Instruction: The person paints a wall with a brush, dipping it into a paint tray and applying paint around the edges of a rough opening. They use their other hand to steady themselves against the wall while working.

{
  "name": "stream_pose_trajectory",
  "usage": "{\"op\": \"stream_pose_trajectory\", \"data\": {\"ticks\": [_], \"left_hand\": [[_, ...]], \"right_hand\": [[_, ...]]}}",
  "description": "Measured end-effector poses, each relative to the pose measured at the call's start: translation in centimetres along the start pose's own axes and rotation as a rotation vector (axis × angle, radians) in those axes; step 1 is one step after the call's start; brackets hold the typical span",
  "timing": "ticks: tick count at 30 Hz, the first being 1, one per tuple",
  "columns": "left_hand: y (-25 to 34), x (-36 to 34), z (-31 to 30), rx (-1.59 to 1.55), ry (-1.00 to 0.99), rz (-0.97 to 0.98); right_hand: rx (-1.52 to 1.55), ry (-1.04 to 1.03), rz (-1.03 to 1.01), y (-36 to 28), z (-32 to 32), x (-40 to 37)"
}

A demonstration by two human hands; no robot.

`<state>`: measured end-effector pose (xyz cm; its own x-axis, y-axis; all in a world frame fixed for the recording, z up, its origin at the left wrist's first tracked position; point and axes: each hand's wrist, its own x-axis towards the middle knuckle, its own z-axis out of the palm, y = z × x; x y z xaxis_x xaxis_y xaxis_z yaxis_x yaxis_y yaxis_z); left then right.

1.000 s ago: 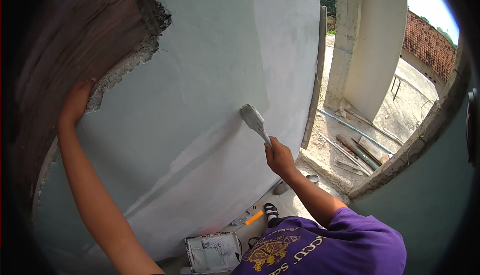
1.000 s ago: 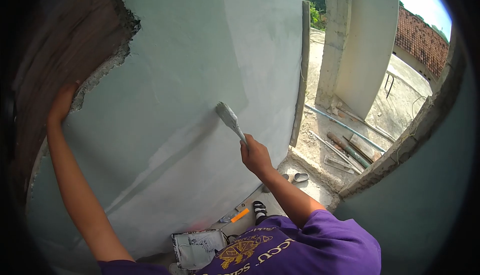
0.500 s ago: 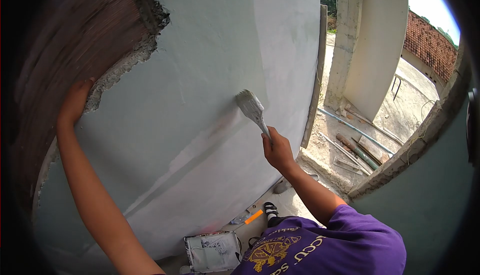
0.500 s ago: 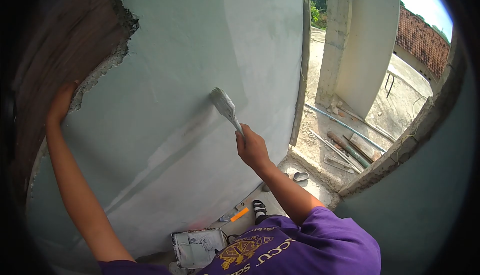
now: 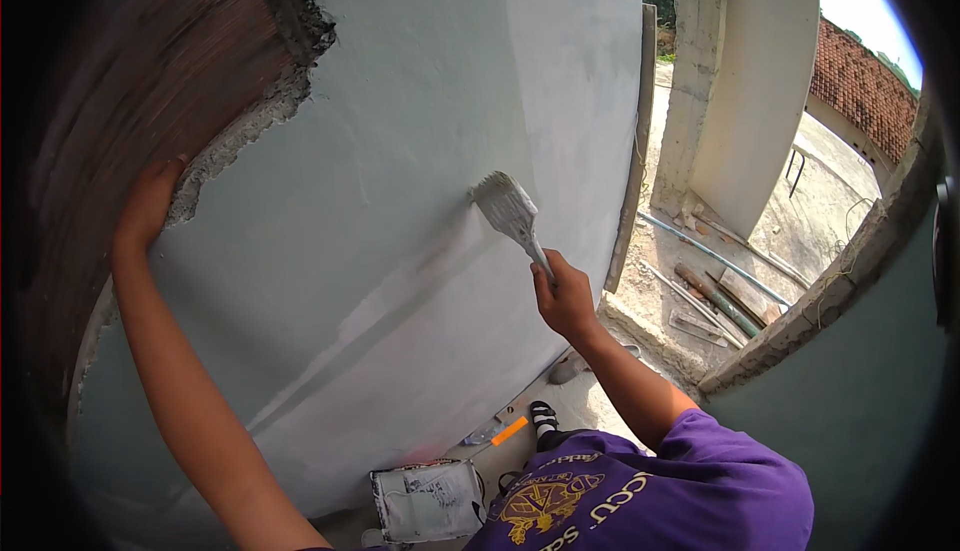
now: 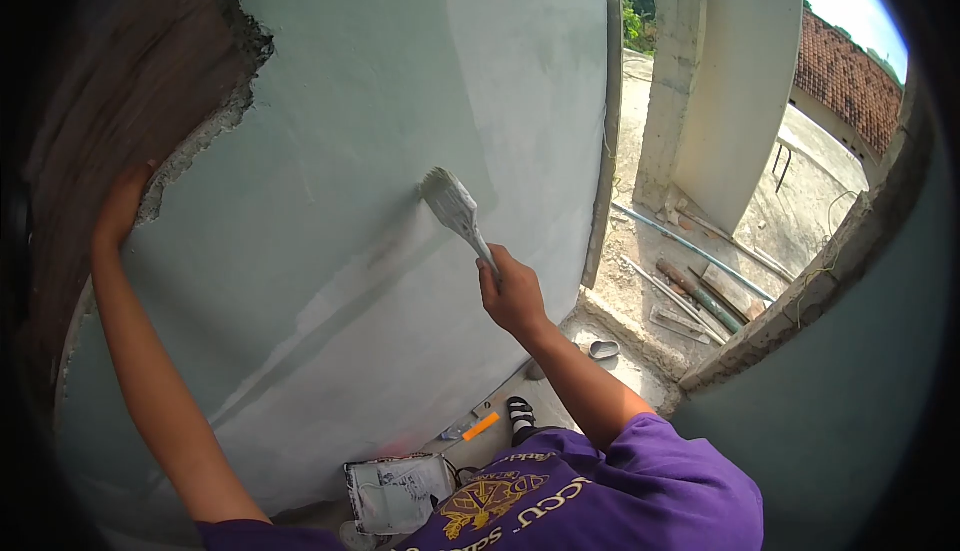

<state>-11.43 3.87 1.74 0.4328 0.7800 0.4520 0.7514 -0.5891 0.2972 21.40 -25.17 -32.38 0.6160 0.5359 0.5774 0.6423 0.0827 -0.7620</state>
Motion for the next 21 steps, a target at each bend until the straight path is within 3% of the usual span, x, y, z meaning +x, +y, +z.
{"op": "stream_pose_trajectory", "data": {"ticks": [8, 13, 21], "left_hand": [[0.1, -0.2, 0.0, 0.022, 0.014, 0.000], [-0.4, 0.2, 0.1, -0.004, 0.017, 0.016], [-0.1, -0.1, -0.1, 0.027, 0.004, 0.004]], "right_hand": [[-0.086, -0.114, 0.095, 4.7, 1.8, -3.6], [-0.082, -0.128, 0.178, 3.5, -0.2, -4.4], [0.019, 0.007, 0.051, 0.6, 0.3, -0.2]]}}
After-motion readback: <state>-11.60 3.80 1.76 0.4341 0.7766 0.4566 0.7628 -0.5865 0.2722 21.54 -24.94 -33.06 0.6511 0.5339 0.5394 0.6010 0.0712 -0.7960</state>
